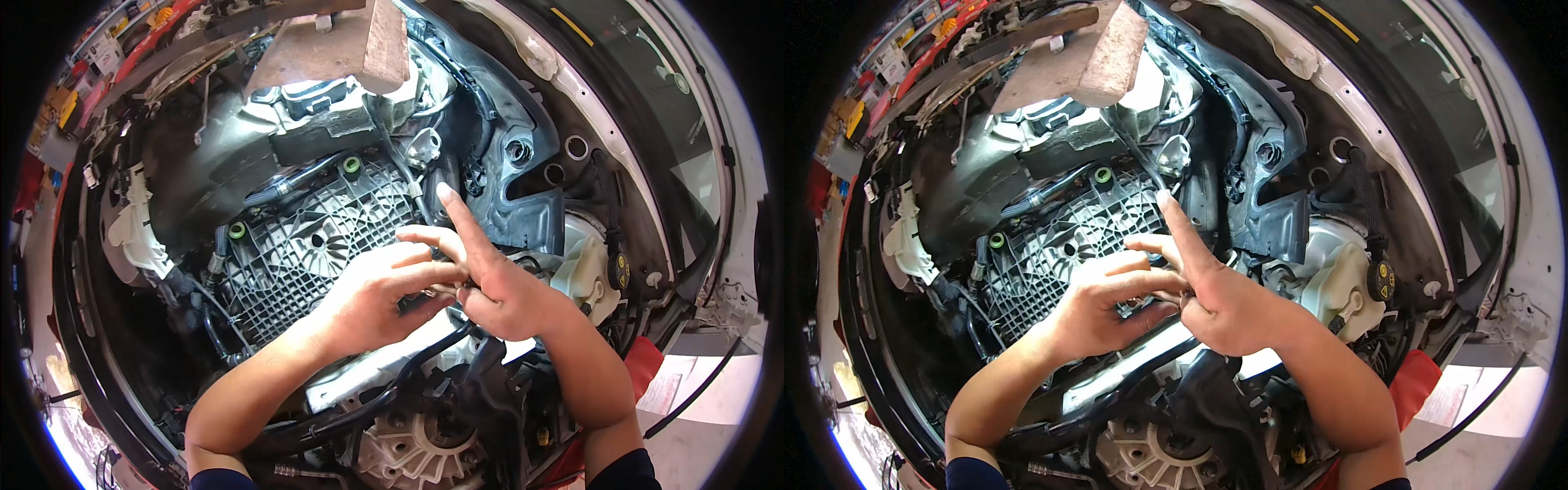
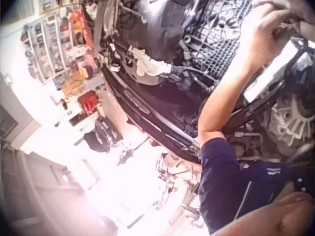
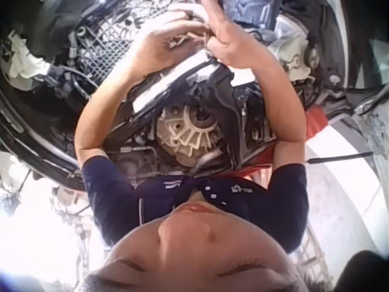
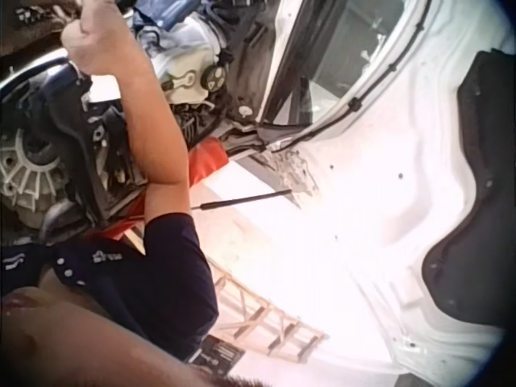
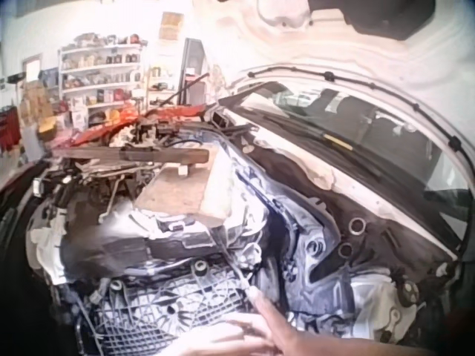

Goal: The person handles small engine components by hand, installs them into the car engine compartment, and positions parts within the engine bay.

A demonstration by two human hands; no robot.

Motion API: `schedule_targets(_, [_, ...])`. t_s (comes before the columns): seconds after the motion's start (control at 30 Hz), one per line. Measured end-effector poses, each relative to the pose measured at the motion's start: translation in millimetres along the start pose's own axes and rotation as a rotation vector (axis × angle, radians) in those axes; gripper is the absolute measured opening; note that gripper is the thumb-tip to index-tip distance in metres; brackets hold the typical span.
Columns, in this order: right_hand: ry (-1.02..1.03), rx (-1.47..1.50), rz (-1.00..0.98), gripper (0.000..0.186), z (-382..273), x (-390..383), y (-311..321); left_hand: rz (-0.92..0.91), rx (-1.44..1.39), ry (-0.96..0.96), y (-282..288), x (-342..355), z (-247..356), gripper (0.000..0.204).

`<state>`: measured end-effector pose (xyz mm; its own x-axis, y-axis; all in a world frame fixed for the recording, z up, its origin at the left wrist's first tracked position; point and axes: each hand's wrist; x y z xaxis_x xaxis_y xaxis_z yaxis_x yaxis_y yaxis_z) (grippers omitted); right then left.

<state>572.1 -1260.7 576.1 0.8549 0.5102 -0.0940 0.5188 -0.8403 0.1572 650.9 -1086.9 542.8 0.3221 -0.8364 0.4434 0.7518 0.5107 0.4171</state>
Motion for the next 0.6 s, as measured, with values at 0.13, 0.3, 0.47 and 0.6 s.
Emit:
schedule_targets(0.13, [-0.035, -0.06, -0.005, 0.101, -6, 0, 2, -0.023, 0.047, -0.092, 0, 4, -16, 0.031])
schedule_targets(0.3, [-0.126, 0.061, -0.049, 0.098, -10, -1, 4, -0.101, 0.128, -0.293, 11, 13, -25, 0.032])
schedule_targets(0.47, [-0.15, 0.043, -0.048, 0.095, -16, 1, 12, -0.154, 0.381, -0.536, 19, 30, -33, 0.027])
schedule_targets(0.6, [-0.247, 0.32, 0.243, 0.064, -12, 6, 10, 0.003, 0.406, -0.485, 11, 31, -47, 0.031])
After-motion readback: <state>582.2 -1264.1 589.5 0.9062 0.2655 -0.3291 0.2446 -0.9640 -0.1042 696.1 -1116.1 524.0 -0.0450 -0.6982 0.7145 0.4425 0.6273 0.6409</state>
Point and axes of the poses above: each hand's wrist, its own x-axis towards the middle knuckle, its own y-axis out of the back of the hand, z = x × y, and after that the axes turned 11 degrees about -z, right-handed
